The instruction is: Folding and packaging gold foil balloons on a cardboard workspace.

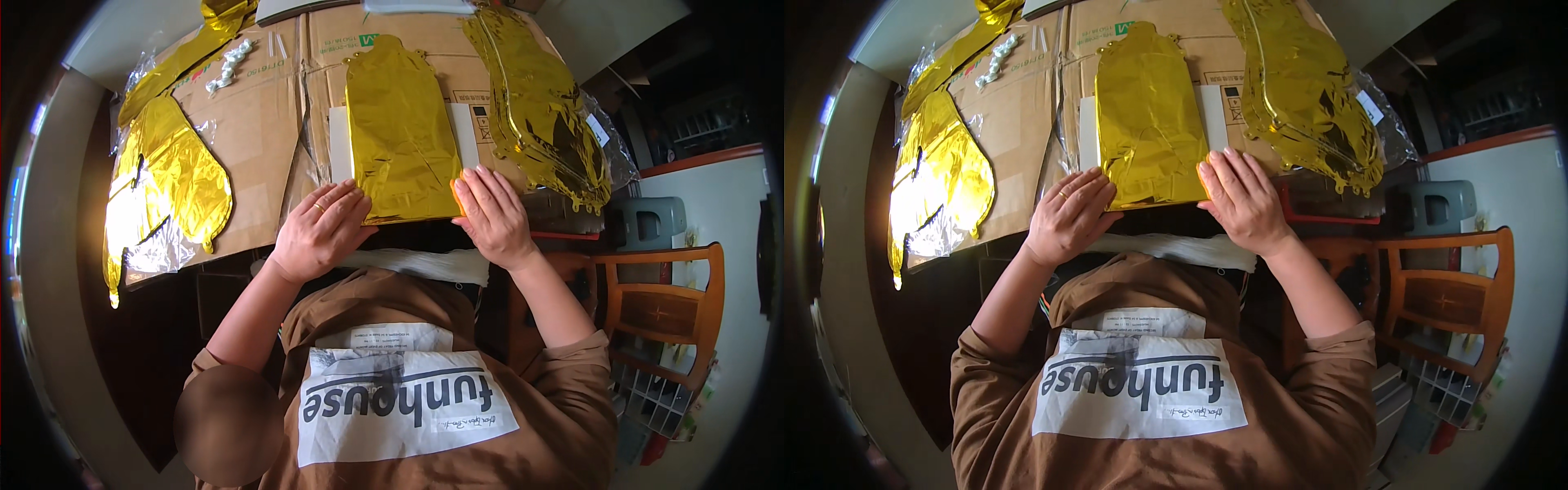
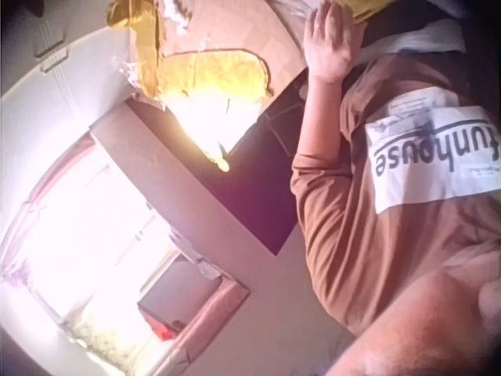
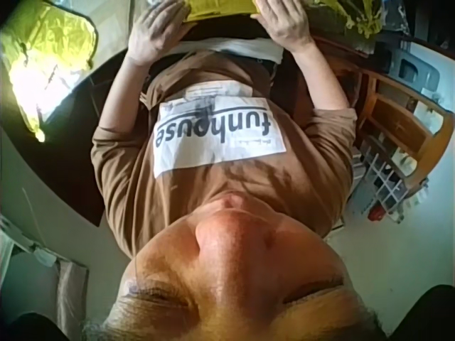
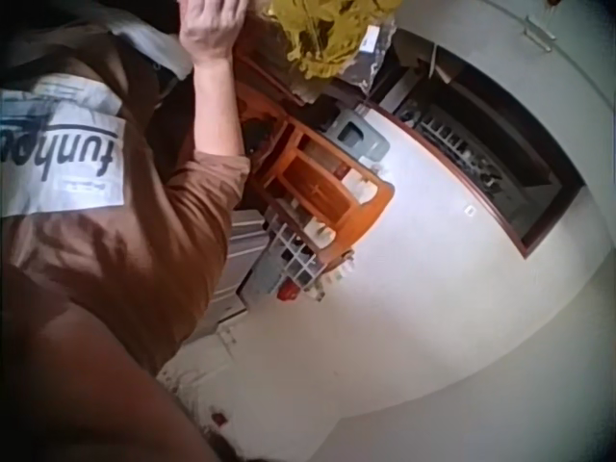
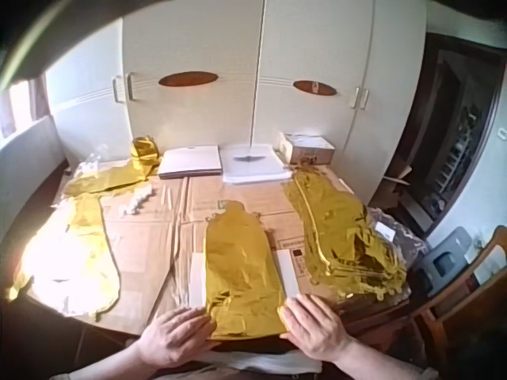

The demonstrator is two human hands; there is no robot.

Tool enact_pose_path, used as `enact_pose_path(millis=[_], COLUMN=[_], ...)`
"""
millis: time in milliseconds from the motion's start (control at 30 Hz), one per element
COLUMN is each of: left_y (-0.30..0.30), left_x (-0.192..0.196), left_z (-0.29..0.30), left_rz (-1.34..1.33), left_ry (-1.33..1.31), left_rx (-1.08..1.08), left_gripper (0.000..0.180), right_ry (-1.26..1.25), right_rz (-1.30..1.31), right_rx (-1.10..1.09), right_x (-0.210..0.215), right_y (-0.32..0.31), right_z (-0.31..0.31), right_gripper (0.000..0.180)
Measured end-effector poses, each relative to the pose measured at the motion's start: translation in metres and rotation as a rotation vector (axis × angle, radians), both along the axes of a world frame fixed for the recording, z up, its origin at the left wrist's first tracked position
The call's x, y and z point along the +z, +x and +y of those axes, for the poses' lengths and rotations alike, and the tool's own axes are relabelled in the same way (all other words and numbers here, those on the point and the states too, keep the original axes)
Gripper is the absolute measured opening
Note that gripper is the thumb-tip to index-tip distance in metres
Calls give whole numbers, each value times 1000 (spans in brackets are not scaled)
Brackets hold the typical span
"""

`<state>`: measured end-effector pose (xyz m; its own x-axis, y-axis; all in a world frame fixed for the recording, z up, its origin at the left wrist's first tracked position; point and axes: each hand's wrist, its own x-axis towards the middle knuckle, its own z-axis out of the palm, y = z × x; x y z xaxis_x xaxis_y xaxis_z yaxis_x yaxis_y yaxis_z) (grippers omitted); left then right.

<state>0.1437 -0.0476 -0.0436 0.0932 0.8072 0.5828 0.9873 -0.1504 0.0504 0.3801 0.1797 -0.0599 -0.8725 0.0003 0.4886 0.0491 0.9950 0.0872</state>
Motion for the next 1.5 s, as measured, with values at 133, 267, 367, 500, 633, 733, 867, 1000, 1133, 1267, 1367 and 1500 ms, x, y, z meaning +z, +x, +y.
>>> enact_pose_path(millis=[133,267,367,500,633,733,867,1000,1133,1267,1367,1500], left_y=[1,2,4,5,8,11,16,-20,-91,-112,-108,-87], left_x=[-2,-1,0,-2,-3,-4,12,66,164,212,155,47], left_z=[0,-1,0,-1,-3,-11,-21,-5,62,72,65,45], left_rz=[-13,-13,3,9,56,102,62,55,249,556,605,444], left_ry=[12,-7,-10,-1,26,68,105,82,274,398,288,11], left_rx=[9,21,31,53,58,39,-67,-201,-142,-189,-233,-226], left_gripper=[44,43,42,40,38,34,32,18,19,24,21,20], right_ry=[34,42,25,74,146,144,81,81,329,553,590,438], right_rz=[1,15,31,36,88,114,123,140,302,439,262,59], right_rx=[-13,-29,-28,-38,-2,24,100,273,283,326,327,357], right_x=[1,1,0,2,8,13,31,87,179,215,157,54], right_y=[0,0,0,-2,-1,7,19,-1,-69,-102,-90,-76], right_z=[-3,-6,-6,-6,-6,-14,-20,10,69,94,89,70], right_gripper=[53,50,48,43,33,28,22,19,17,22,22,23])
